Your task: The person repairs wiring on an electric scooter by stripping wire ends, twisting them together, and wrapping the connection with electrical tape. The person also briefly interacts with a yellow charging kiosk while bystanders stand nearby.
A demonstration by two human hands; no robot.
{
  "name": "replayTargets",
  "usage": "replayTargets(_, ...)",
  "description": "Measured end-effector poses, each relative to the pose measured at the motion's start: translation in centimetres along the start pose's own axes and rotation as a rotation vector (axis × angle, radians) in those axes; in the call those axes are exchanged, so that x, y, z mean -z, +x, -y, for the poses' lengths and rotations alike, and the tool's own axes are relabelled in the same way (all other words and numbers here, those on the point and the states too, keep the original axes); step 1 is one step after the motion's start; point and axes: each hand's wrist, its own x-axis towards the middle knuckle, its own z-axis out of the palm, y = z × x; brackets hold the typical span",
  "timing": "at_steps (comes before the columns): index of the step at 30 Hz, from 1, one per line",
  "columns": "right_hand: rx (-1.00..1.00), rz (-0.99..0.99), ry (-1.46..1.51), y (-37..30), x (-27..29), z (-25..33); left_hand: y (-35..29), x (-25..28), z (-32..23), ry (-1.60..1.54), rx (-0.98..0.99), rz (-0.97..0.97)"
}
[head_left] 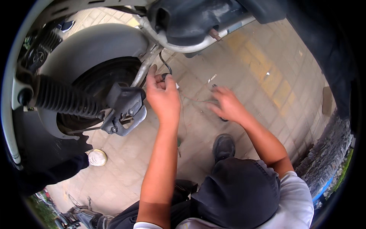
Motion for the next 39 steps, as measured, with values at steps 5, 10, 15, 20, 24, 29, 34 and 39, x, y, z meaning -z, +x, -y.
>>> replayTargets(5,-0.318,0.101,1.333,9.5,0.2,5.1,0.1,0.1,0.8,-0.031,0.051,0.001)
replayTargets(10,-0.211,0.108,1.801,11.2,-3.0,5.9,-0.4,1.3,-0.3,0.389,-0.163,0.016)
replayTargets(15,-0.24,-0.015,1.735,10.6,-2.9,7.0,-0.1,2.4,1.0,0.637,-0.525,0.075)
replayTargets(20,-0.248,-0.048,1.701,10.4,-2.1,7.3,0.8,2.4,0.0,0.817,-0.768,0.121)
replayTargets(24,-0.247,-0.095,1.677,10.5,-1.9,7.6,1.2,2.7,-0.9,0.927,-0.817,0.17)
replayTargets(29,-0.256,-0.093,1.602,10.4,-1.6,7.8,1.8,3.0,-2.6,1.109,-0.85,0.317)
replayTargets(34,-0.23,-0.101,1.587,10.3,-1.8,7.7,2.8,2.7,-4.6,1.135,-0.632,0.527)
replayTargets(39,-0.231,-0.145,1.408,10.2,-1.6,7.9,4.8,2.3,-5.7,1.052,-0.377,0.7)
